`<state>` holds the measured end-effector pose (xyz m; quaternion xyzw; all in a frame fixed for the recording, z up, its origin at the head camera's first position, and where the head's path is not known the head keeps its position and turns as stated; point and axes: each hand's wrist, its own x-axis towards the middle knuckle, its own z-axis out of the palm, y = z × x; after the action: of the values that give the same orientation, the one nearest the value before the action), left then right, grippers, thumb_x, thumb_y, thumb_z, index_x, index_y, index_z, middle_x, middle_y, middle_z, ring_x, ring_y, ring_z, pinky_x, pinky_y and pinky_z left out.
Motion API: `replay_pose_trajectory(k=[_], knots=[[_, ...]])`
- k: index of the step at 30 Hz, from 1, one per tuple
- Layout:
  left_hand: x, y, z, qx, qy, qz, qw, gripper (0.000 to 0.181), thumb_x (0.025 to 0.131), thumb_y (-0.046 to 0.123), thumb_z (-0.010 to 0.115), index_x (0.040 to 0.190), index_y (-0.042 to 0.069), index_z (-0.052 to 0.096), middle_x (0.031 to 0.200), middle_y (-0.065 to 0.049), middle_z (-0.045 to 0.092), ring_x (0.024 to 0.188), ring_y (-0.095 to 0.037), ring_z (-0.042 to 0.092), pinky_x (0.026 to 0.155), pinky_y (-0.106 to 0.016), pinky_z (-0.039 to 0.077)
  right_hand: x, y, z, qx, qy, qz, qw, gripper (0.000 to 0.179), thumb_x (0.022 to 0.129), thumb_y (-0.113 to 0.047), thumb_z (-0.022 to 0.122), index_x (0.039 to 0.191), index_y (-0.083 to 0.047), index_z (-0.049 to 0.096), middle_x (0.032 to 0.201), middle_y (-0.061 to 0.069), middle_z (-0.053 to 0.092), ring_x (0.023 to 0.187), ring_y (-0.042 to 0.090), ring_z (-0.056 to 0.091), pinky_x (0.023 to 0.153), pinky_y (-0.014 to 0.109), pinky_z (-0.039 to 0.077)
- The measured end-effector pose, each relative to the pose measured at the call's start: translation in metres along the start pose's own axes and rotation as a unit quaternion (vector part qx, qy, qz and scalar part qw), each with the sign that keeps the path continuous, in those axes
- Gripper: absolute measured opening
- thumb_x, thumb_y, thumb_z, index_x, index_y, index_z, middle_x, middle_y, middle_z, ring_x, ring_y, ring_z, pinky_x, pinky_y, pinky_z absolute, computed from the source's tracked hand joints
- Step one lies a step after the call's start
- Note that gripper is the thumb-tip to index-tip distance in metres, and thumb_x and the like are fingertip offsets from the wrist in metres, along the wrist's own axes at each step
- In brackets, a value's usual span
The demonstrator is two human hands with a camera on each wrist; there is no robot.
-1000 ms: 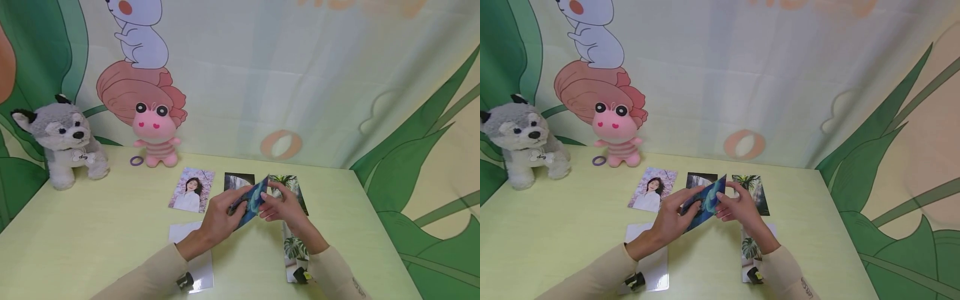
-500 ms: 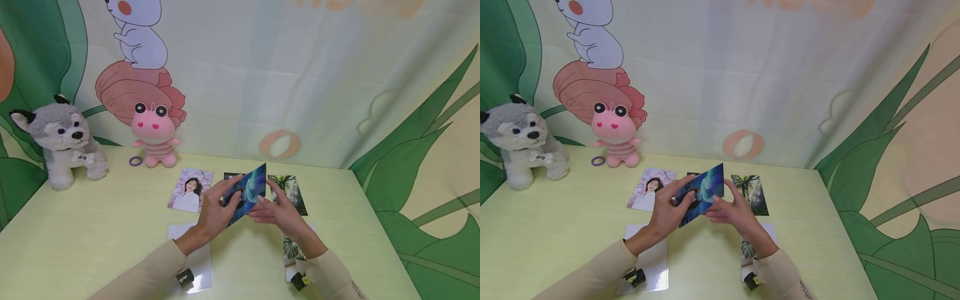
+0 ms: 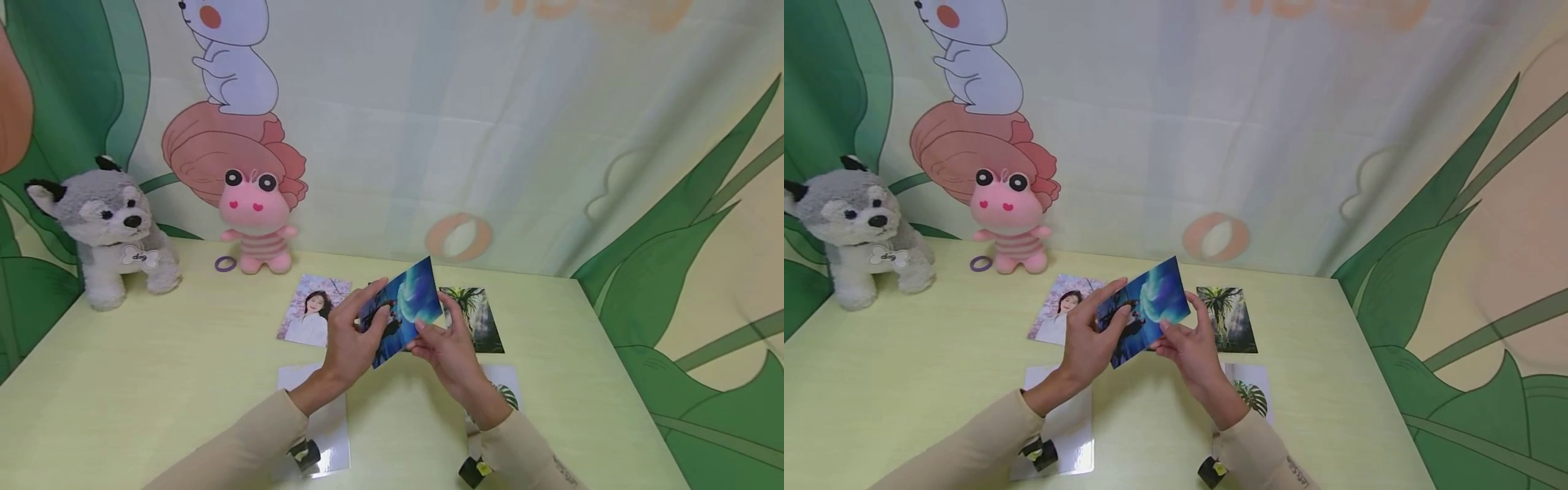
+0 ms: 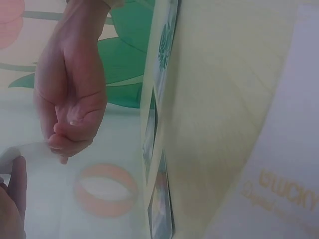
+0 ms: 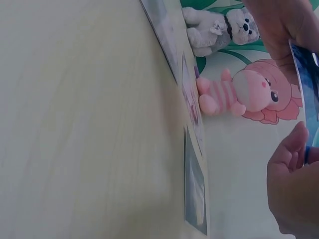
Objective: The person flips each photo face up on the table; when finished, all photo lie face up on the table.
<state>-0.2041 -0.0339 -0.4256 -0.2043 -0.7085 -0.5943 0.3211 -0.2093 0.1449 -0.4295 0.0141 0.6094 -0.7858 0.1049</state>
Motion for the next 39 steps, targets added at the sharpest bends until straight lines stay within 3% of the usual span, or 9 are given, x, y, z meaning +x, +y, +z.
replay_pose_trajectory(k=[5, 11, 15, 18, 21, 27, 30, 34, 39], knots=[[-0.001, 0.0, 0.0, -0.013, -0.002, -0.021, 0.9997, 0.041, 0.091, 0.003, 0.068, 0.131, 0.009, 0.066, 0.114, -0.016, 0.072, 0.067, -0.013, 0.051, 0.041, -0.017, 0.033, -0.001, 0.003, 0.001, 0.015, 0.006, -0.015, 0.9998, 0.065, 0.101, -0.003, 0.055, 0.153, -0.027, 0.023, 0.07, -0.002, 0.071, 0.06, 0.01, 0.068, 0.064, 0.022, 0.056], [-0.001, 0.001, -0.001, -0.014, -0.022, -0.03, 0.9992, 0.04, 0.091, 0.003, 0.068, 0.131, 0.006, 0.065, 0.121, -0.017, 0.07, 0.052, -0.005, 0.04, 0.041, -0.017, 0.036, 0.0, 0.007, -0.002, 0.014, 0.013, -0.01, 0.9998, 0.066, 0.1, -0.001, 0.055, 0.153, -0.026, 0.025, 0.07, -0.002, 0.071, 0.059, 0.01, 0.067, 0.063, 0.022, 0.056], [0.001, 0.002, -0.003, -0.013, -0.046, -0.043, 0.9979, 0.037, 0.091, 0.002, 0.067, 0.128, 0.006, 0.066, 0.104, -0.017, 0.073, 0.045, -0.004, 0.041, 0.04, -0.018, 0.04, 0.002, 0.009, -0.007, 0.009, 0.018, -0.009, 0.9998, 0.065, 0.1, 0.0, 0.055, 0.152, -0.026, 0.026, 0.069, -0.002, 0.069, 0.058, 0.011, 0.066, 0.062, 0.022, 0.056], [0.003, 0.003, -0.006, -0.011, -0.062, -0.053, 0.9966, 0.034, 0.09, 0.001, 0.067, 0.124, 0.005, 0.066, 0.094, -0.016, 0.072, 0.056, -0.011, 0.06, 0.042, -0.019, 0.043, 0.003, 0.009, -0.012, -0.007, 0.02, -0.019, 0.9996, 0.064, 0.099, 0.001, 0.056, 0.151, -0.023, 0.028, 0.066, -0.001, 0.066, 0.057, 0.012, 0.065, 0.061, 0.023, 0.056], [0.005, 0.003, -0.009, -0.002, -0.074, -0.056, 0.9957, 0.029, 0.089, 0.0, 0.068, 0.118, 0.003, 0.067, 0.092, -0.014, 0.071, 0.072, -0.022, 0.068, 0.045, -0.021, 0.045, 0.004, 0.008, -0.016, -0.018, 0.025, -0.033, 0.999, 0.065, 0.098, 0.003, 0.057, 0.151, -0.021, 0.028, 0.064, 0.0, 0.063, 0.056, 0.012, 0.064, 0.06, 0.023, 0.055], [0.008, 0.003, -0.014, 0.05, -0.113, -0.024, 0.9921, 0.027, 0.087, 0.001, 0.072, 0.114, 0.002, 0.069, 0.081, -0.009, 0.068, 0.063, -0.013, 0.057, 0.048, -0.021, 0.043, 0.006, 0.004, -0.024, -0.046, 0.034, -0.057, 0.9967, 0.065, 0.096, 0.006, 0.058, 0.149, -0.018, 0.03, 0.064, -0.002, 0.066, 0.054, 0.013, 0.064, 0.058, 0.024, 0.055], [0.01, 0.003, -0.019, 0.092, -0.153, 0.02, 0.9837, 0.028, 0.086, 0.003, 0.075, 0.113, 0.001, 0.07, 0.082, -0.008, 0.069, 0.056, -0.006, 0.048, 0.05, -0.019, 0.042, 0.006, 0.001, -0.029, -0.071, 0.027, -0.075, 0.9943, 0.067, 0.095, 0.006, 0.059, 0.151, -0.014, 0.029, 0.064, -0.003, 0.064, 0.055, 0.013, 0.064, 0.059, 0.024, 0.055], [0.013, 0.004, -0.028, 0.137, -0.225, 0.067, 0.9623, 0.032, 0.084, 0.008, 0.079, 0.113, 0.0, 0.071, 0.08, -0.005, 0.071, 0.052, -0.001, 0.047, 0.054, -0.016, 0.044, 0.004, -0.002, -0.036, -0.098, 0.024, -0.094, 0.9904, 0.068, 0.094, 0.007, 0.061, 0.15, -0.013, 0.029, 0.063, -0.002, 0.063, 0.055, 0.013, 0.063, 0.058, 0.024, 0.055], [0.013, 0.006, -0.037, 0.191, -0.33, 0.036, 0.9236, 0.041, 0.082, 0.022, 0.082, 0.117, 0.004, 0.071, 0.06, 0.008, 0.054, 0.051, 0.002, 0.039, 0.054, -0.017, 0.037, 0.003, -0.005, -0.045, -0.171, 0.029, -0.095, 0.9802, 0.066, 0.092, 0.001, 0.067, 0.147, -0.015, 0.034, 0.065, 0.0, 0.062, 0.057, 0.015, 0.063, 0.06, 0.026, 0.056]])
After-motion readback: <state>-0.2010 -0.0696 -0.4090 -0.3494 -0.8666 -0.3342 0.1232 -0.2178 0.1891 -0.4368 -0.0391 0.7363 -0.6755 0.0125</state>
